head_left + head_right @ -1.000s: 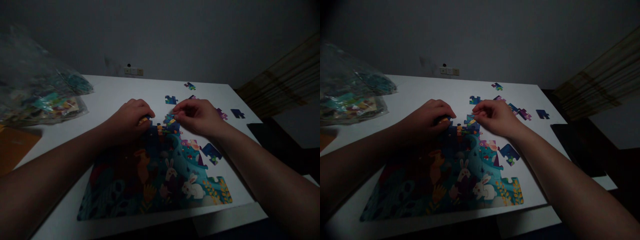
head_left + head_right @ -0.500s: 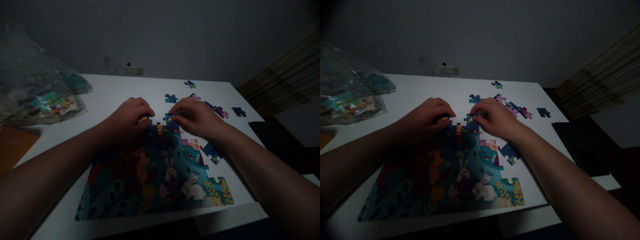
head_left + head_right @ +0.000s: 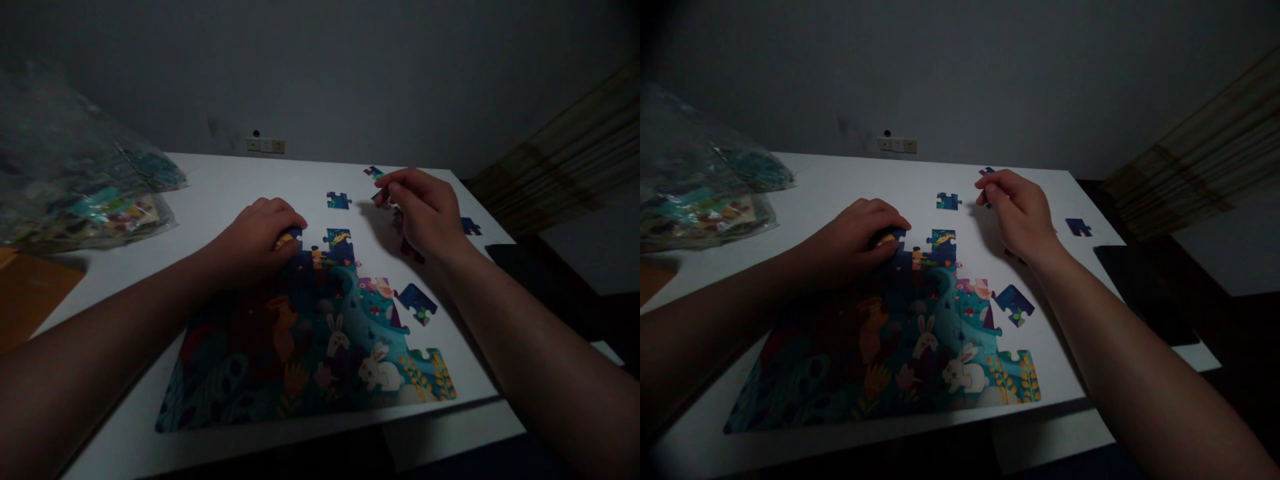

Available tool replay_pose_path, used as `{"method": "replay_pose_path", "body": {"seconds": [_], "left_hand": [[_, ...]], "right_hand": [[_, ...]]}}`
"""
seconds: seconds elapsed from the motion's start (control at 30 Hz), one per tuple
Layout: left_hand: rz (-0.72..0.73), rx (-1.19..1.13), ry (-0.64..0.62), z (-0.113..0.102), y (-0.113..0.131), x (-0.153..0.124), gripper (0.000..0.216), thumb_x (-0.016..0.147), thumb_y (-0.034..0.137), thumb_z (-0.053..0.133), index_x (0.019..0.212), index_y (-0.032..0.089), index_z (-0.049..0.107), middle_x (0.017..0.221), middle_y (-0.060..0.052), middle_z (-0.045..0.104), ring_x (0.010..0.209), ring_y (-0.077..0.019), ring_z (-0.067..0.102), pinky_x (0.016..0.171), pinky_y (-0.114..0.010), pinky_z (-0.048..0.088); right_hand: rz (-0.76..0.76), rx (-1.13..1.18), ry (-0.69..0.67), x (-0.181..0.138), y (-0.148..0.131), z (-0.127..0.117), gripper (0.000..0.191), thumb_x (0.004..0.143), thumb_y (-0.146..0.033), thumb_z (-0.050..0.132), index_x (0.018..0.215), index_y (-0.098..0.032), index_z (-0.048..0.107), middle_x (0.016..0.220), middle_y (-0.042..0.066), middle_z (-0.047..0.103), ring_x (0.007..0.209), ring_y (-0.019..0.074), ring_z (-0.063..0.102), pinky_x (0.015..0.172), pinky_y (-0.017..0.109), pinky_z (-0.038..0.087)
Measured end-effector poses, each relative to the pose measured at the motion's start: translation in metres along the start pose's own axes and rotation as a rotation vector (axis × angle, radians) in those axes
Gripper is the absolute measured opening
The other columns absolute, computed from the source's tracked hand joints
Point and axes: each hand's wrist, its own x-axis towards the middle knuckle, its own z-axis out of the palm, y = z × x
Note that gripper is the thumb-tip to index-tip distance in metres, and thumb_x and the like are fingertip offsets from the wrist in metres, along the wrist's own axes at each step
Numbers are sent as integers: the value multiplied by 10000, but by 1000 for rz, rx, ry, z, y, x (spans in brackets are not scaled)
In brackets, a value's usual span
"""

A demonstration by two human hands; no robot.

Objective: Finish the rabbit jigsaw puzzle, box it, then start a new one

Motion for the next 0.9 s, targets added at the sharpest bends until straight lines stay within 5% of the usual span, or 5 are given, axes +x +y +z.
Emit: {"method": "replay_pose_path", "body": {"seconds": [0.2,0.37,0.53,0.73,0.9], "left_hand": [[-104,110,20,1,0,1,493,999,436,514,1303,185,810,1283,-174,752,1221,-378,680,1105,-580,522],[-171,152,25,-10,-4,-2,474,982,460,513,1230,195,819,1206,-160,791,1124,-352,719,1013,-510,545],[-428,69,71,-25,-26,-8,414,983,513,542,1117,226,809,1142,-120,833,1023,-325,740,861,-439,518],[-456,-6,81,-25,-32,-8,380,990,541,581,1023,226,792,1049,-92,837,936,-287,722,834,-424,496],[-444,-13,59,-24,-30,-8,419,992,584,574,992,223,787,1043,-86,831,946,-281,737,846,-417,503]], "right_hand": [[95,54,258,14,23,-9,125,1004,-308,680,945,-238,765,819,33,716,759,200,646,706,337,521],[137,58,344,23,42,-18,138,963,-286,638,951,-234,765,786,5,702,726,180,622,715,320,473],[197,-122,421,24,56,-47,266,978,-248,532,1079,-215,776,870,42,769,820,214,693,775,335,507],[362,-562,157,19,53,-68,348,966,-214,554,1186,-203,824,1192,138,855,1024,311,770,878,400,552],[386,-727,-33,17,44,-66,324,994,-281,607,1174,-199,864,1225,168,865,1127,365,776,909,429,557]]}}
